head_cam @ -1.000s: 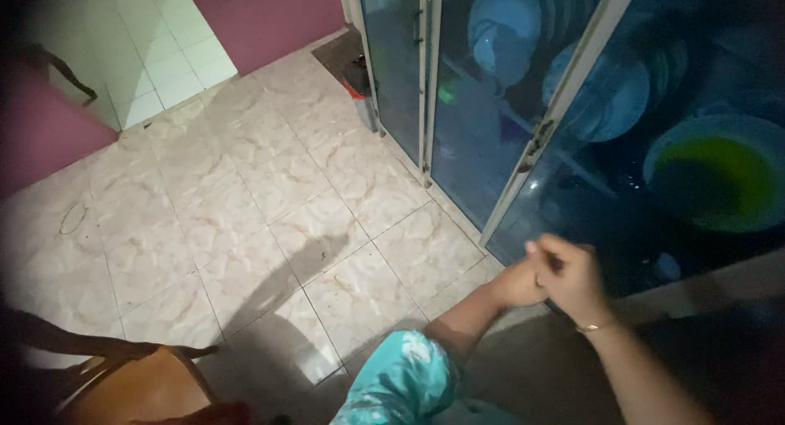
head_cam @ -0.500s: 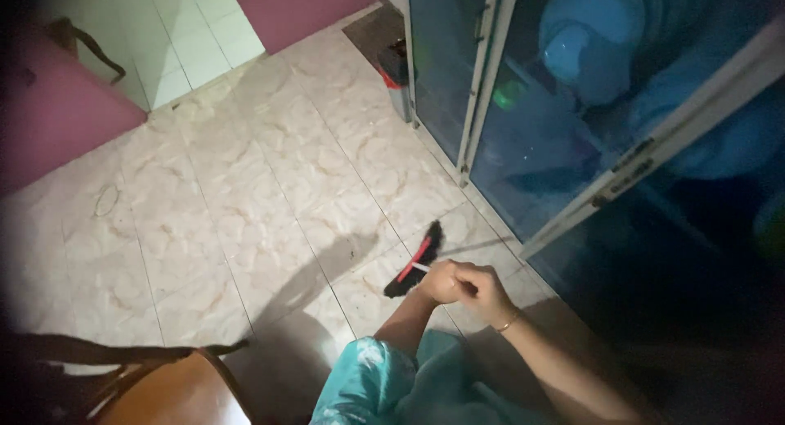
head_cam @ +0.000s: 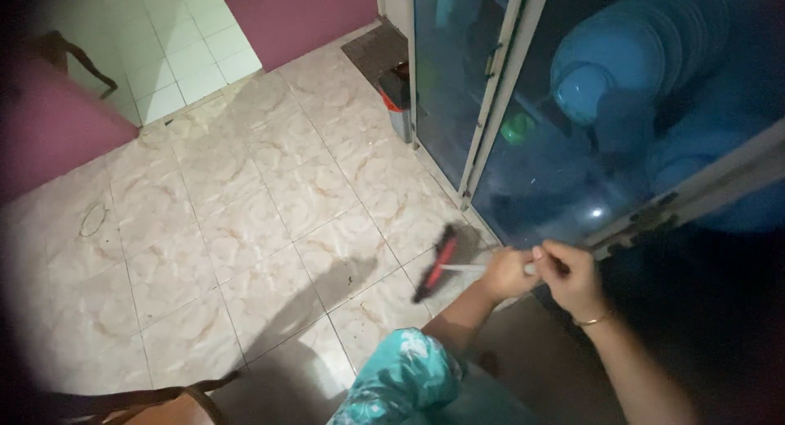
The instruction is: The person sweeps the tiled floor by hand using a broom, moving around a dining table and chairs.
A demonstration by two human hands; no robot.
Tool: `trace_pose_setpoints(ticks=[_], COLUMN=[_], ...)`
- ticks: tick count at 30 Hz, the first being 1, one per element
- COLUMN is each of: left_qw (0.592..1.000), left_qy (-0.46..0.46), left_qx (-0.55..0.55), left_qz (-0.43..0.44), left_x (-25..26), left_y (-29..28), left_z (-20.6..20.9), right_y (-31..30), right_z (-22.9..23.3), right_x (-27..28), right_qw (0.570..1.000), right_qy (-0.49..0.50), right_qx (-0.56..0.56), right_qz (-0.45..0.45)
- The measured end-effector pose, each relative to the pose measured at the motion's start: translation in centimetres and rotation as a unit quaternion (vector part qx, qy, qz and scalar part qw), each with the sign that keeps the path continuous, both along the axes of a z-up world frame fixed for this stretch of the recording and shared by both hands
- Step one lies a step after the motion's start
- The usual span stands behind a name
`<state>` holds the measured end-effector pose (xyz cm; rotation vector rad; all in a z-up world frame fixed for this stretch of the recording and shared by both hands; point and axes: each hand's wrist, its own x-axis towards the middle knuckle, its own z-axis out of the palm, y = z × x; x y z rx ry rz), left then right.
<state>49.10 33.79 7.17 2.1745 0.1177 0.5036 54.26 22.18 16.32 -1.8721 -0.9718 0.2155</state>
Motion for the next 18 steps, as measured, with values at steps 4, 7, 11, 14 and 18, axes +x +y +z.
trace_pose_setpoints(ticks=[4,7,11,14,18], left_qw=[0.995,0.984,0.997,0.995,0.984], left_qy=[-0.069,-0.108,-0.062,0.027,0.095], left_qx=[-0.068,-0.140,-0.055,0.051,0.040], left_qz=[-0.016,-0.016,0.005,0.081,0.143], left_x=[3.3,2.4,2.2,2.4,2.8], left_y=[1.5,2.5,7.1,9.6,12.2], left_z=[-3.5,-6.0,-6.1,-5.9,-4.1], right_y=[4.3,6.4,8.0,10.1,13.2], right_z=[-0.9,-3.7,-7.2,-11.4,-12.7], right_x=[2.3,2.7,4.7,5.7,7.5], right_qw=[0.991,0.982,0.967,0.977,0.977], right_qy=[-0.026,-0.004,-0.037,0.088,0.031], right_qx=[0.083,0.024,0.112,0.020,-0.032], right_qz=[0.098,0.188,0.226,0.195,0.206])
